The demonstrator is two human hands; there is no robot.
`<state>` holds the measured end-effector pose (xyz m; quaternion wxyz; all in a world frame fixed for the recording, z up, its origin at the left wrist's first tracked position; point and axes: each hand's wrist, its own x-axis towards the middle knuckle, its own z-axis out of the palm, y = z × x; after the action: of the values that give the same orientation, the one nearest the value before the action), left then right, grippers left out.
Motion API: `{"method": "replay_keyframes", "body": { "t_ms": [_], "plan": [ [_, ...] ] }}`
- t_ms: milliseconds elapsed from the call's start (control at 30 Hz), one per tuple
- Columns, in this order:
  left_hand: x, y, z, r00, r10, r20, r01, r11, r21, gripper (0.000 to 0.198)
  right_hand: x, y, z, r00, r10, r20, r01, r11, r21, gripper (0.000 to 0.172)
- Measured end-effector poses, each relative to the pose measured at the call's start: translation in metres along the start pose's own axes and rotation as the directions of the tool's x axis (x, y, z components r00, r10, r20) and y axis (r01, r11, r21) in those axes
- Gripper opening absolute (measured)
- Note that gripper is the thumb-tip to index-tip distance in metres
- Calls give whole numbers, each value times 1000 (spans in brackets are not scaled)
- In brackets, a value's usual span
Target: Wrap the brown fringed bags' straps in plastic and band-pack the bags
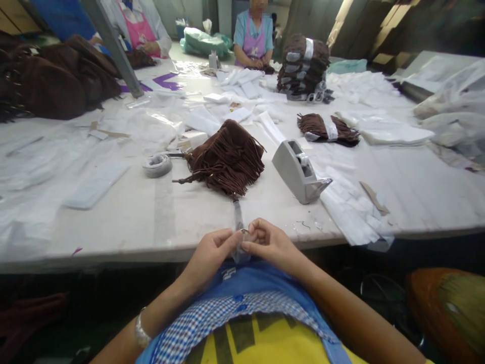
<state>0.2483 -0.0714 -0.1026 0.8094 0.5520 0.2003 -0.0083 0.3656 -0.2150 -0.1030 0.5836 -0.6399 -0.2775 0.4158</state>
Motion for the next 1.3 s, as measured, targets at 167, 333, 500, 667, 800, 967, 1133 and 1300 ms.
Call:
{"method": "replay_keyframes", "body": {
  "t_ms": [167, 333, 500, 667, 800, 967, 1133, 1300],
  "plan": [
    [2, -1, -3, 993, 65, -97, -57, 994, 90, 32, 7, 4, 5, 997, -74, -32, 70, 990, -119, 33],
    [4, 0, -5, 992, -8, -127, -5, 995, -102, 36, -4, 4, 2, 871, -490, 31, 423, 716, -556, 24],
    [6, 5, -3, 992, -100, -78, 78, 966, -248, 41, -10, 0, -10, 687, -646, 332, 609, 262, -749, 39],
    [6, 4, 0, 992, -120, -32, 108, 961, -256, 37, -3, -5, -13, 577, -678, 455, 682, 93, -726, 34],
    [5, 0, -1, 989, -146, 11, 144, 952, -272, 37, 1, -5, -13, 506, -698, 507, 719, 16, -695, 33],
    [8, 0, 0, 997, -78, 13, 78, 945, -317, 35, 4, -1, -13, 497, -690, 526, 705, -33, -709, 36],
    [12, -2, 1, 995, -97, 24, 99, 910, -402, 30, 8, 9, -17, 469, -705, 532, 684, -92, -724, 39],
    [18, -9, -1, 983, -183, -19, 153, 867, -474, 27, 10, 18, -24, 462, -728, 507, 679, -77, -730, 37]
  ]
}}
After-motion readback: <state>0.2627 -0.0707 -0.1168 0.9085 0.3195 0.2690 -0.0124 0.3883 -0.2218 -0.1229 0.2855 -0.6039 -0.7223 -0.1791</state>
